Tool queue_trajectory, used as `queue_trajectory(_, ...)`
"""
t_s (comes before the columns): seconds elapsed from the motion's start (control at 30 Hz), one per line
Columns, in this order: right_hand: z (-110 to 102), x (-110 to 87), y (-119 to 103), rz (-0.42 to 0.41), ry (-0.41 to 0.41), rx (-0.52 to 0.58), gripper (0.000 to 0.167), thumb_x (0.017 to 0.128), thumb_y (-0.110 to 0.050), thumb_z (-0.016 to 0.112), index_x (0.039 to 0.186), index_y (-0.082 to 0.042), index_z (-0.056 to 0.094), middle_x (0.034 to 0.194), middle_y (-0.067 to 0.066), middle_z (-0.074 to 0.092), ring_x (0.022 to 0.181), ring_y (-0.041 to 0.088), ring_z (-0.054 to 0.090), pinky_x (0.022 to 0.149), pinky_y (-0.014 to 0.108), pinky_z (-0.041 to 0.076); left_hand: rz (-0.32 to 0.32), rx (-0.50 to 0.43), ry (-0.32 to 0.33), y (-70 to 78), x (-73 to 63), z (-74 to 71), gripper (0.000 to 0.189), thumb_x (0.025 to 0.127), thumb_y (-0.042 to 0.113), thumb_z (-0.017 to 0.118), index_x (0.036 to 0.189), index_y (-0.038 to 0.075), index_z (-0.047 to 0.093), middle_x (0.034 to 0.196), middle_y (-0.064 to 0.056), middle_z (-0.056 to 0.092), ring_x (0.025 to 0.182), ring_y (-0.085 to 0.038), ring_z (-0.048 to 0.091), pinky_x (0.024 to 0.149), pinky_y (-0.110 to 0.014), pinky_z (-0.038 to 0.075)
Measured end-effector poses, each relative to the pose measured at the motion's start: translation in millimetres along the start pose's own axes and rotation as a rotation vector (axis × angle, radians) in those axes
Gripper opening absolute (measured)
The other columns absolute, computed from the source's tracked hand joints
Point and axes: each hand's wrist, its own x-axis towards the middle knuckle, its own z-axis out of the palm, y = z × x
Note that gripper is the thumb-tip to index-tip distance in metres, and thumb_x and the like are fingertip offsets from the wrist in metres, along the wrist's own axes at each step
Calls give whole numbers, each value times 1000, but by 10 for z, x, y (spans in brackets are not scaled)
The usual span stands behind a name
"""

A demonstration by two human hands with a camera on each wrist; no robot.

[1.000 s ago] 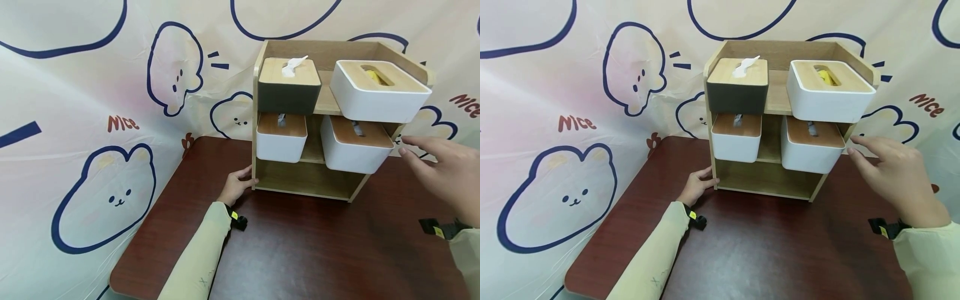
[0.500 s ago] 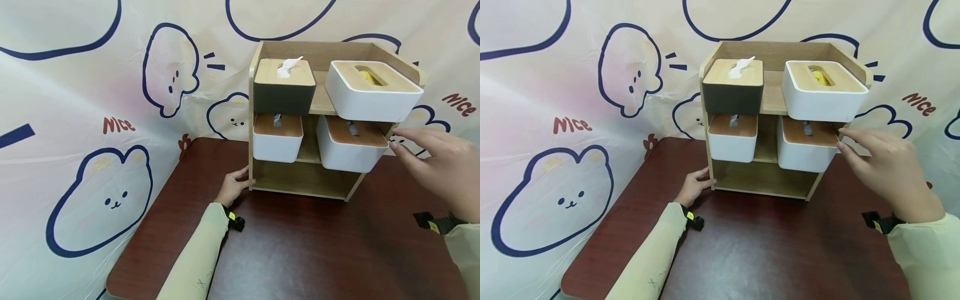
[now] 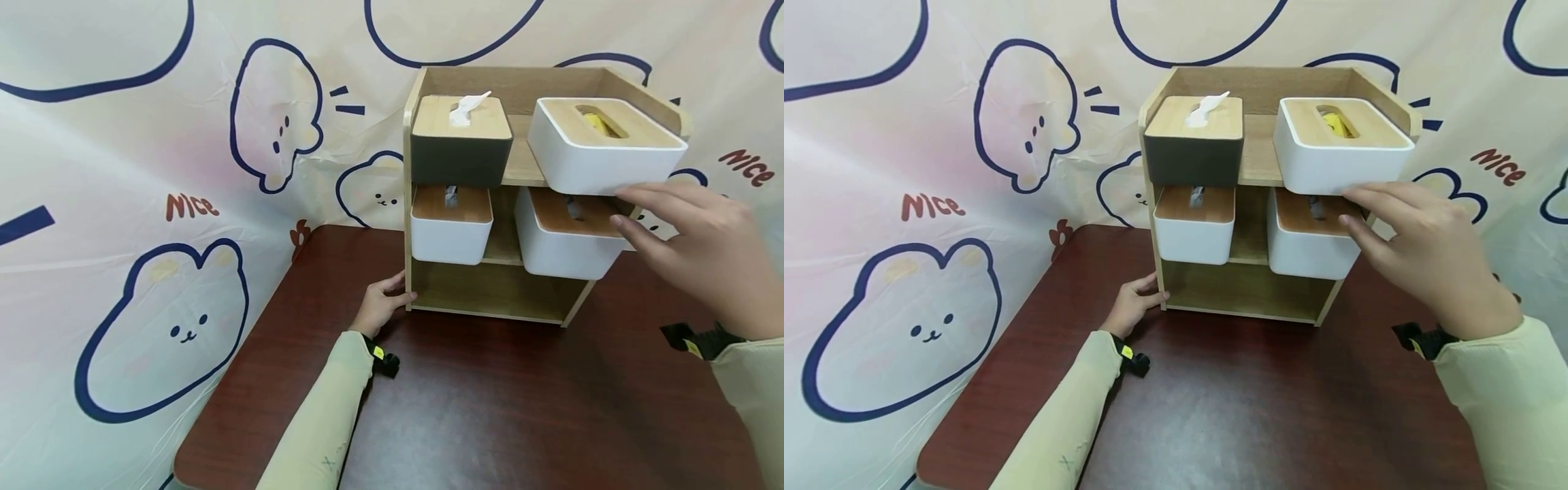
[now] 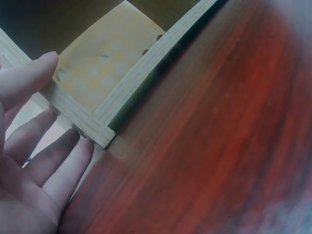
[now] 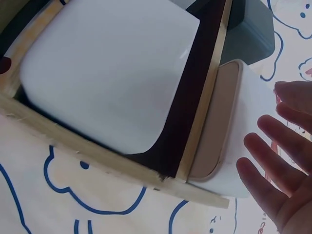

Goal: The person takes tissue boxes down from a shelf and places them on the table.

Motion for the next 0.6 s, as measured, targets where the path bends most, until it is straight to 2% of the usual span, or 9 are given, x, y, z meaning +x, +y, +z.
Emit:
queue_trajectory(0.1, 21, 60, -21, -31, 23, -5, 70, 95, -63, 45, 106, 0, 74, 103, 17, 70, 87, 36, 63, 90, 4, 28, 13, -7, 11, -80, 48, 2, 60, 82, 21, 81, 136, 27, 58, 135, 3, 57, 132, -14, 41, 103, -37, 38)
queue_trajectory(0.23, 33, 123, -26, -70, 28, -17, 66, 96, -59, 46, 107, -1, 74, 105, 16, 70, 92, 39, 64, 99, 11, 32, 31, 4, 30, -103, 43, 17, 58, 80, 24, 82, 134, 30, 60, 132, 4, 59, 131, -14, 43, 103, -38, 38)
queue_trajectory(0.4, 41, 208, -59, -115, 26, -14, 59, 97, -55, 49, 110, -3, 74, 107, 15, 70, 93, 37, 64, 99, 12, 32, 37, 13, 34, -110, 33, 19, 58, 80, 26, 83, 133, 31, 60, 131, 6, 59, 131, -14, 43, 103, -38, 39)
queue_trajectory(0.6, 56, 315, -148, -130, 17, -3, 61, 97, -55, 48, 111, -1, 73, 110, 16, 69, 103, 37, 63, 103, 25, 37, 49, 8, 32, -95, 35, 11, 58, 81, 24, 82, 134, 30, 60, 132, 6, 59, 131, -14, 43, 102, -38, 40)
